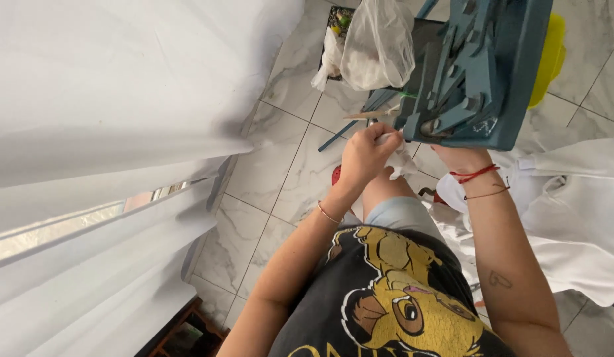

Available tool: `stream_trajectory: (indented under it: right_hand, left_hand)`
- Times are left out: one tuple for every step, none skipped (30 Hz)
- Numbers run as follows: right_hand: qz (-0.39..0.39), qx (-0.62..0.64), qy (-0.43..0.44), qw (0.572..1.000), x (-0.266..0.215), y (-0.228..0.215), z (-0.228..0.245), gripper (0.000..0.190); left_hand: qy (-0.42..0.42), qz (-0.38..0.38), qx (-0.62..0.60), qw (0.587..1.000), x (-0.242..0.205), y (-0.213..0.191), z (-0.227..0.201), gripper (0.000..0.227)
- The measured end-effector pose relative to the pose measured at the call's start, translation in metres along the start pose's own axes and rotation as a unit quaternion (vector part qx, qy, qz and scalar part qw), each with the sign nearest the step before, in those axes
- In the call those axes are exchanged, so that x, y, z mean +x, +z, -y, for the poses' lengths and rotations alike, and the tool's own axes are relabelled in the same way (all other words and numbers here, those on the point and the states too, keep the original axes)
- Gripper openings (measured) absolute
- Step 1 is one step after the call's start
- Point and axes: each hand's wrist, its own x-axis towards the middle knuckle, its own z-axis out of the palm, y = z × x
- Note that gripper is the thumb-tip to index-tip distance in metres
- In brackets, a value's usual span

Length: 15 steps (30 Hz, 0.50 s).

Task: Attaching metal or plastic snaps to white garments using a manual press machine.

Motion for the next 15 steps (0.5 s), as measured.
stream_trajectory:
  right_hand:
    - [-0.004, -0.001, 0.000, 1.000, 0.006, 0.005, -0.003, 0.011]
    - [0.004, -0.010, 0.003, 1.000, 0.002, 0.005, -0.004, 0.011]
    - [0.013, -0.019, 0.007, 1.000, -0.003, 0.005, -0.005, 0.010]
    - [0.011, -0.019, 0.008, 1.000, -0.007, 0.005, -0.005, 0.010]
    - [0.010, -0.026, 0.006, 1.000, -0.010, 0.003, -0.004, 0.010]
    - [0.000, -0.030, -0.004, 1.000, -0.003, 0.003, -0.003, 0.010]
    - [-0.012, -0.029, -0.010, 0.999, 0.005, 0.004, -0.001, 0.010]
    - [-0.012, -0.037, -0.012, 0.999, 0.001, 0.004, 0.000, 0.010]
    - [-0.012, -0.044, -0.014, 0.999, -0.003, 0.006, 0.000, 0.009]
    - [-0.006, -0.047, -0.008, 0.999, -0.005, 0.006, -0.003, 0.009]
    - [0.001, -0.056, -0.006, 0.998, -0.008, 0.007, -0.005, 0.009]
    - [0.008, -0.063, -0.008, 0.998, -0.007, 0.009, -0.007, 0.010]
    - [0.013, -0.065, -0.007, 0.998, -0.018, 0.005, -0.006, 0.010]
    - [0.006, -0.068, -0.019, 0.997, -0.013, 0.004, -0.006, 0.010]
    - [0.000, -0.072, -0.031, 0.997, -0.008, 0.004, -0.006, 0.010]
  left_hand:
    - [0.004, 0.002, 0.001, 1.000, 0.006, -0.004, -0.004, 0.023]
    - [-0.003, 0.007, 0.018, 1.000, 0.002, -0.005, -0.006, 0.025]
    - [-0.010, 0.013, 0.035, 0.999, -0.002, -0.006, -0.007, 0.027]
    - [-0.009, 0.014, 0.036, 0.999, 0.002, 0.000, 0.009, 0.027]
    - [-0.018, 0.019, 0.051, 0.998, 0.006, 0.006, 0.025, 0.029]
    - [-0.015, 0.021, 0.067, 0.997, 0.020, 0.009, 0.034, 0.031]
    - [-0.002, 0.019, 0.071, 0.997, 0.025, 0.005, 0.027, 0.031]
    - [-0.003, 0.022, 0.057, 0.998, 0.023, 0.005, 0.025, 0.029]
    - [-0.004, 0.025, 0.043, 0.999, 0.020, 0.005, 0.026, 0.028]
    - [-0.011, 0.029, 0.040, 0.999, 0.021, 0.004, 0.025, 0.028]
    - [-0.005, 0.036, 0.044, 0.998, 0.021, 0.002, 0.025, 0.028]
    - [0.002, 0.038, 0.047, 0.998, 0.024, 0.000, 0.024, 0.029]
    - [-0.002, 0.038, 0.045, 0.998, 0.016, 0.004, 0.033, 0.029]
    - [-0.001, 0.048, 0.042, 0.998, 0.023, 0.003, 0.036, 0.030]
    - [0.000, 0.059, 0.040, 0.997, 0.031, 0.003, 0.038, 0.031]
